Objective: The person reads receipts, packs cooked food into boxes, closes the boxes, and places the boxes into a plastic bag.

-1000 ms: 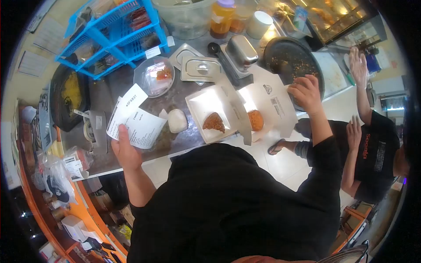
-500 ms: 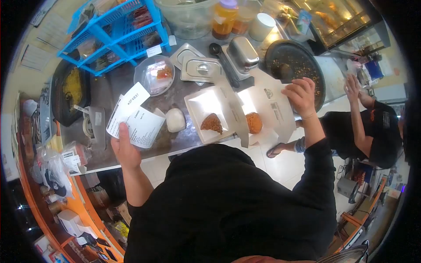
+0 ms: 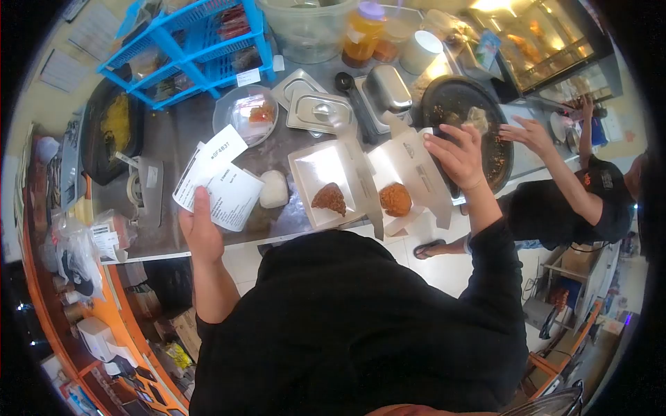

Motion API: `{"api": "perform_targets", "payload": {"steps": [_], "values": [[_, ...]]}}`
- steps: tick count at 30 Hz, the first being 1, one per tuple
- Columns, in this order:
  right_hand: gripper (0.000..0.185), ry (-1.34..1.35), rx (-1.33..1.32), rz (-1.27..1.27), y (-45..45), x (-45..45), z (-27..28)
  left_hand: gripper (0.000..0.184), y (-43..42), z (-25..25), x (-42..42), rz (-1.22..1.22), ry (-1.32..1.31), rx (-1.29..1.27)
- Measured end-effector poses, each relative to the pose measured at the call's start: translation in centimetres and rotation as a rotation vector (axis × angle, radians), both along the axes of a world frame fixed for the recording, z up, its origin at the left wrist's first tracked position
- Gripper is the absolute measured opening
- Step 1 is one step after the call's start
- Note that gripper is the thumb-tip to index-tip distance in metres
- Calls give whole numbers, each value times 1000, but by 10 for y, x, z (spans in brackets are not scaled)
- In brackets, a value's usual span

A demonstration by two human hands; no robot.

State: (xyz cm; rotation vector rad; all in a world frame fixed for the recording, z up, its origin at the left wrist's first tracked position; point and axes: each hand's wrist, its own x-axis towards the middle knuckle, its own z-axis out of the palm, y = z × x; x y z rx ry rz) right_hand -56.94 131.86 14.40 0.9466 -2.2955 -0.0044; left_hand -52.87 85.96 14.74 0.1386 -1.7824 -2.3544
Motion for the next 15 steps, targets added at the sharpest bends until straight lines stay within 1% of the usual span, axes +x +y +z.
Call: {"api": "perform_targets", "payload": {"steps": [5,11,14,15], "values": [[32,-45,-45,12,-2,-3,-12,38,-1,-3,3,11,-1,12],[32,13,-56,77,12,-14,-43,38,0,-4,3,68,-40,3],[33,49,-78,77,13,-19,-54,38,0,-6,2,48,-37,7],[31,64,-69,58,14,-20,-58,38,0,-7,2,48,-37,2]]}}
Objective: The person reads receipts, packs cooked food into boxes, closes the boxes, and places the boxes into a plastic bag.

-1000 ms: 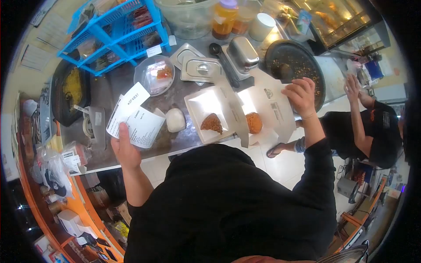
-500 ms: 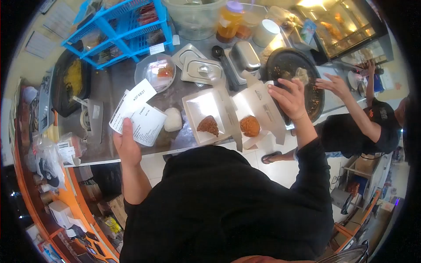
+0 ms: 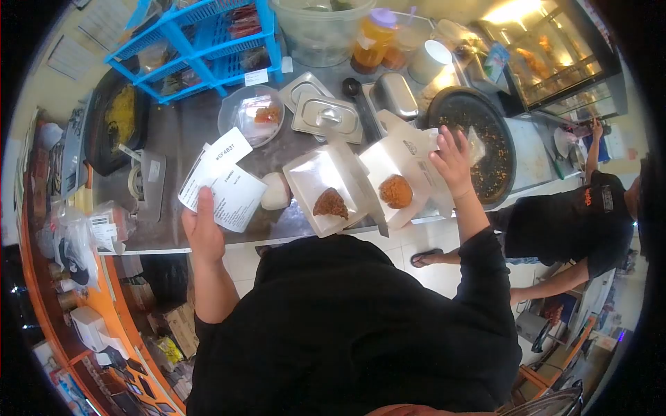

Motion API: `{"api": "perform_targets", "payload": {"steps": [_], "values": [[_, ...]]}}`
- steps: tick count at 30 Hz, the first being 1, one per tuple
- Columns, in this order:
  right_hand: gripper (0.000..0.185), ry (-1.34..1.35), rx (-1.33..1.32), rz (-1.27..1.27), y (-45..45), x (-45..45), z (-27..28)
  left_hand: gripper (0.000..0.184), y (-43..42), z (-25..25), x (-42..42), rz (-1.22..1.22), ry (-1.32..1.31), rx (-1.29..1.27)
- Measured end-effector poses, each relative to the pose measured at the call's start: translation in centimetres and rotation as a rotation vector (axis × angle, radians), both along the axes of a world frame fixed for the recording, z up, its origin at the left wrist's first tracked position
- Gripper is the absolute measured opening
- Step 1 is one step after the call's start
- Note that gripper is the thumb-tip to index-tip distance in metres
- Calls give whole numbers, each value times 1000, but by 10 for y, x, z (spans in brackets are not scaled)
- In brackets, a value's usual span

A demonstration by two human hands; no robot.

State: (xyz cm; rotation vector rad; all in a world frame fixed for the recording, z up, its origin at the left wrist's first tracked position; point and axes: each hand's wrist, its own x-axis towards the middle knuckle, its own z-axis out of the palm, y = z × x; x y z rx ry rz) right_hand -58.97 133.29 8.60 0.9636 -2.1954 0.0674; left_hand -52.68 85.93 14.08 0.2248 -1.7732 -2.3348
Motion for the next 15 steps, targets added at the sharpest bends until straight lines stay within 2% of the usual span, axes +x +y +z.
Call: {"api": "perform_targets", "payload": {"steps": [2,5,8,11,14,15], "values": [[25,29,16,-40,4,-3,-7,38,-1,-1,-1,0,1,-11],[29,10,-114,-186,0,-5,-10,38,-3,0,-2,-5,-13,-10],[30,31,-30,-302,12,-9,-5,39,-5,1,-3,-4,-6,-10],[41,183,-154,-342,-3,-5,34,41,-9,3,-2,9,11,50],[52,242,-257,-351,-43,9,79,41,-20,2,-3,119,-85,22],[51,284,-324,-262,-63,11,91,39,-25,-1,-3,134,-71,-3]]}}
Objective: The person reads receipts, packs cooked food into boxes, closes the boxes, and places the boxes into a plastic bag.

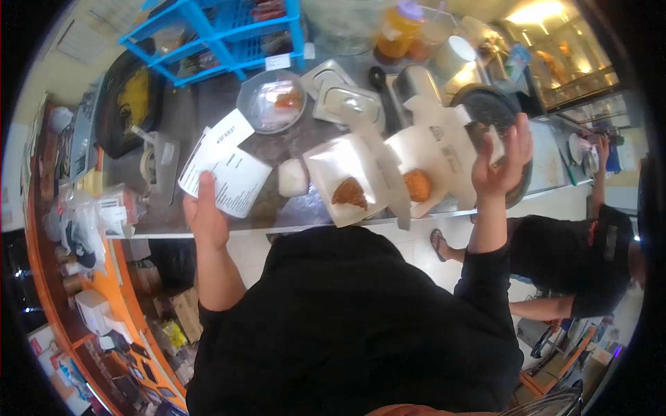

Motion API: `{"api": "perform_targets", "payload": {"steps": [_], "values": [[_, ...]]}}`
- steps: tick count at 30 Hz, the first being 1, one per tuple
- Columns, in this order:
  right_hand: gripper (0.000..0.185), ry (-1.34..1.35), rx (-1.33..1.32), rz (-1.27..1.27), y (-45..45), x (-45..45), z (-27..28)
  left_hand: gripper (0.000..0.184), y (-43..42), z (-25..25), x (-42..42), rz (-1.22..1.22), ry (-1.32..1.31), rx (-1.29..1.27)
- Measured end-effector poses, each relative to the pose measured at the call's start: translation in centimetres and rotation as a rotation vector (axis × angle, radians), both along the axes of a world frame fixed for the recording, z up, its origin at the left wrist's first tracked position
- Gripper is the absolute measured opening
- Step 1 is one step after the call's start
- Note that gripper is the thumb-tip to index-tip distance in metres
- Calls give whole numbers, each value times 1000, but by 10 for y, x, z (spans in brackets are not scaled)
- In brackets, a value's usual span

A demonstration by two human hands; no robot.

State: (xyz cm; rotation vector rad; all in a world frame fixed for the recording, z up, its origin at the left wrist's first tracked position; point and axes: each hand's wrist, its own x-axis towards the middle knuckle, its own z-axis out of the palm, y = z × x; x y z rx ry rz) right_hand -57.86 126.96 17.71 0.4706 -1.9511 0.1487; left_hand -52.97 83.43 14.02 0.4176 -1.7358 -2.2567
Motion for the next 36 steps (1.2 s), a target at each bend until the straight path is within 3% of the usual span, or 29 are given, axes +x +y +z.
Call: {"api": "perform_targets", "payload": {"steps": [4,5,7,9,12,15,18,21,23,25,28,31,33,35,36], "values": [[33,-293,-345,619,-109,13,-5,40,-11,10,4,42,59,39],[33,-563,-405,606,-140,21,-15,40,-16,12,5,37,82,37],[53,-1044,-302,583,-205,22,-39,40,-25,15,8,18,131,42],[61,-962,102,309,-250,20,-87,41,-43,11,14,19,100,22],[66,-1024,379,170,-273,7,-141,41,-69,12,23,56,95,0],[68,-1106,530,118,-285,0,-156,47,-89,15,30,127,48,-49],[69,-1385,382,138,-290,9,-122,59,-122,10,35,170,-4,-73],[68,-1314,-91,80,-281,22,-82,56,-152,12,37,121,35,-54],[68,-1281,-215,-107,-264,15,-75,48,-163,13,37,203,43,-58],[70,-1283,-254,-339,-243,6,-93,45,-180,8,35,216,36,-31],[65,-1327,-316,-408,-221,1,-129,43,-199,1,33,228,28,-23],[59,-1058,-191,-411,-250,8,-116,42,-206,8,35,235,-4,-1],[51,-1014,-255,-257,-296,12,-89,42,-213,6,35,201,8,10],[53,-1045,-172,332,-330,10,-112,41,-215,2,30,168,15,13],[62,-1106,-164,498,-354,15,-117,41,-215,-1,28,161,11,8]]}}
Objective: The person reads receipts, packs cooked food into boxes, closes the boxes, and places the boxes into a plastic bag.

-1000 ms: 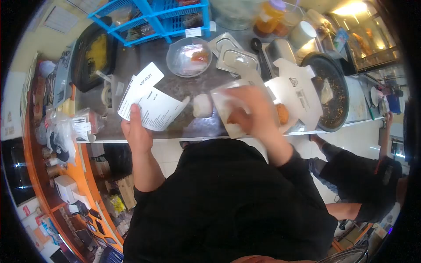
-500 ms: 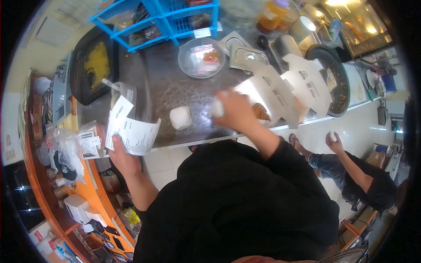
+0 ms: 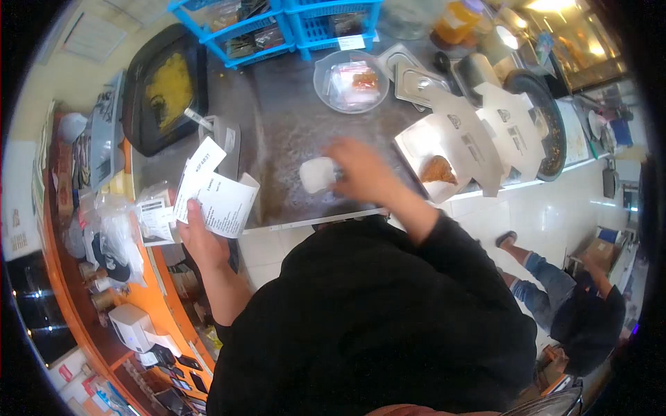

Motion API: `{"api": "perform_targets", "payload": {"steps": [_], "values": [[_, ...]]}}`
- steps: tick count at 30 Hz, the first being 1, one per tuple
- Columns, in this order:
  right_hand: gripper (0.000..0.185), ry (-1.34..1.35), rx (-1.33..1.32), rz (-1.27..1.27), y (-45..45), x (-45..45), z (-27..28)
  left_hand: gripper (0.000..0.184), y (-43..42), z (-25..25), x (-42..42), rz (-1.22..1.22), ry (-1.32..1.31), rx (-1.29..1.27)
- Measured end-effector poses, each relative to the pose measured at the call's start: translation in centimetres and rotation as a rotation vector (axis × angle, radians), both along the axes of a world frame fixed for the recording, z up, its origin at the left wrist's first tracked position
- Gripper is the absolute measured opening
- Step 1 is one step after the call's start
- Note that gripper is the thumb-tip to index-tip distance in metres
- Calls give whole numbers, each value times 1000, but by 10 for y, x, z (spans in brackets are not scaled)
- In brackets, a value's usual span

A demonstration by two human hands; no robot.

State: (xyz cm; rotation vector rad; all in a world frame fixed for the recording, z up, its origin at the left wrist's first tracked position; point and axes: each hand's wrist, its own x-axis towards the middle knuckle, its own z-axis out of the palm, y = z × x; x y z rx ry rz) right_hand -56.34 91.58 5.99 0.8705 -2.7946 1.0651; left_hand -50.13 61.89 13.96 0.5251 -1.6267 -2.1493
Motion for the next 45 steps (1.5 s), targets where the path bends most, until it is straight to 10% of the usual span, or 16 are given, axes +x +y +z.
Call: {"api": "perform_targets", "payload": {"steps": [5,10,17,20,28,35,41,45], "values": [[74,-243,421,201,-48,-6,-40,42,13,2,-1,-12,-14,-31],[71,-400,-173,199,30,4,42,44,35,7,-5,-7,-1,-32],[65,461,37,-766,229,13,142,40,89,2,-16,-5,-47,140],[67,-30,333,-888,277,-2,117,38,121,6,-15,-70,-52,103],[56,-277,277,-589,296,-26,-7,31,164,6,6,-101,-41,78],[25,-110,-205,-543,291,-22,98,32,180,4,12,-149,-19,-30],[57,-82,-380,-15,158,3,124,38,197,8,16,-319,18,155],[32,-782,-580,301,77,17,82,41,180,-2,21,-132,152,93]]}}
